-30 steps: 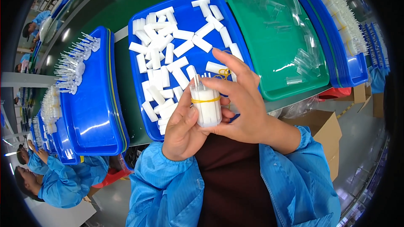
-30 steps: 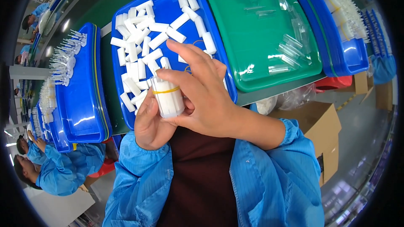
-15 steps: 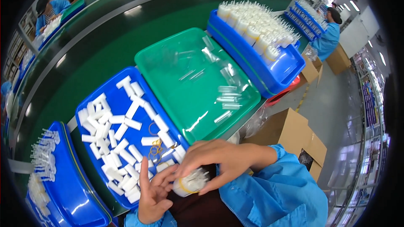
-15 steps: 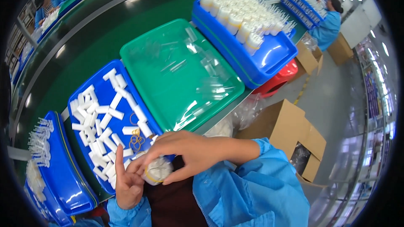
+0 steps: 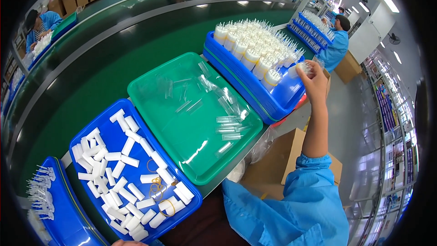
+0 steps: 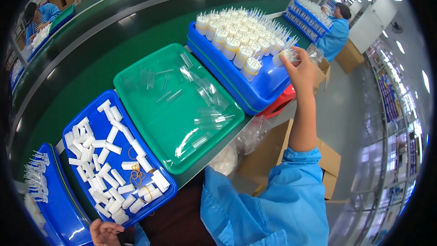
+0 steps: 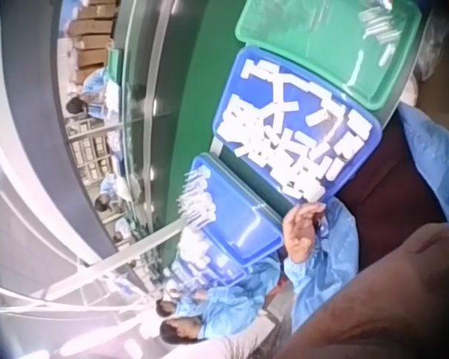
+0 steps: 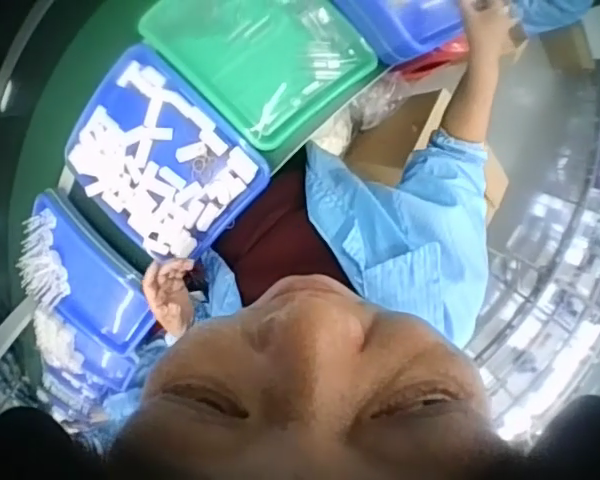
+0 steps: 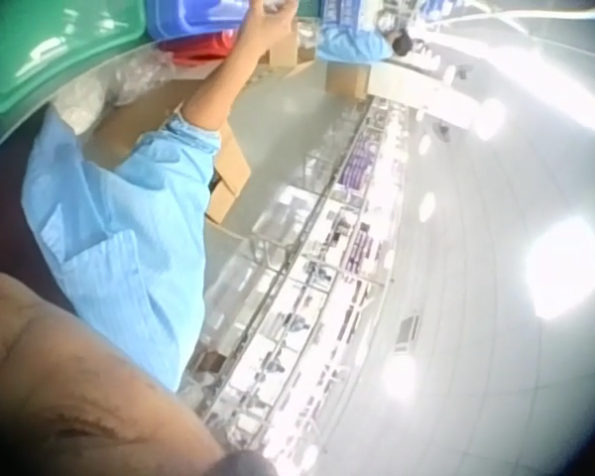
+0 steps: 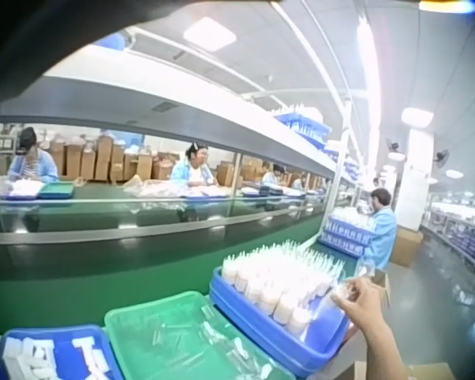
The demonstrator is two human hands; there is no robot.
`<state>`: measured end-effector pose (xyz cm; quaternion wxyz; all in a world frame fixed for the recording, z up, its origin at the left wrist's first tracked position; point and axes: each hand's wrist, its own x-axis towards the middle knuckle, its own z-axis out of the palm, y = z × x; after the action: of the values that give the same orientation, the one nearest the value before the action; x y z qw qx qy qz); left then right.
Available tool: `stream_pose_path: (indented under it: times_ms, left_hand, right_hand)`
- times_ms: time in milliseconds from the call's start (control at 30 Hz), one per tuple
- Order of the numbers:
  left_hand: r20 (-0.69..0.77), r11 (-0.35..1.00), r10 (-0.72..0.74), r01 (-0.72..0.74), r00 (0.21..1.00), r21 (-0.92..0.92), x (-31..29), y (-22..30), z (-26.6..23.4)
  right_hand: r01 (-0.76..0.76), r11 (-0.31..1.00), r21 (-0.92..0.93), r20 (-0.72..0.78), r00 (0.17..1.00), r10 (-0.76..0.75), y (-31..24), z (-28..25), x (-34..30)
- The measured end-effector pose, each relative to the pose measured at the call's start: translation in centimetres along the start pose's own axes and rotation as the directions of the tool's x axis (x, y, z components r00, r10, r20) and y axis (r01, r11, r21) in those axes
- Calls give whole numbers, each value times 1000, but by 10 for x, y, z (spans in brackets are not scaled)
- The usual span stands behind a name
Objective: The person assembles small white plastic components into a circular holder and secures them with a rubber band by hand.
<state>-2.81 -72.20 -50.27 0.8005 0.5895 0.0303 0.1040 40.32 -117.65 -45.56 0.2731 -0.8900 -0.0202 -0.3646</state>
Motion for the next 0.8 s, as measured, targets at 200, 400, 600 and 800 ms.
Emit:
stream_pose_path:
  times_ms: [200,400,600,800]
  left_hand:
    - [-106,995,-35,45,994,86,-17,13,-12]
    - [-188,980,22,16,982,198,-16,28,-10]
    - [-358,884,22,149,934,444,-38,51,-26]
    - [-408,615,181,221,895,757,0,85,-60]
  right_hand:
    - [-138,943,301,301,953,43,-8,17,-12]
    - [-321,860,397,451,884,122,-16,20,-24]
    - [-136,944,300,405,914,3,9,33,-7]
    - [236,922,306,-249,955,-162,-43,0,-39]
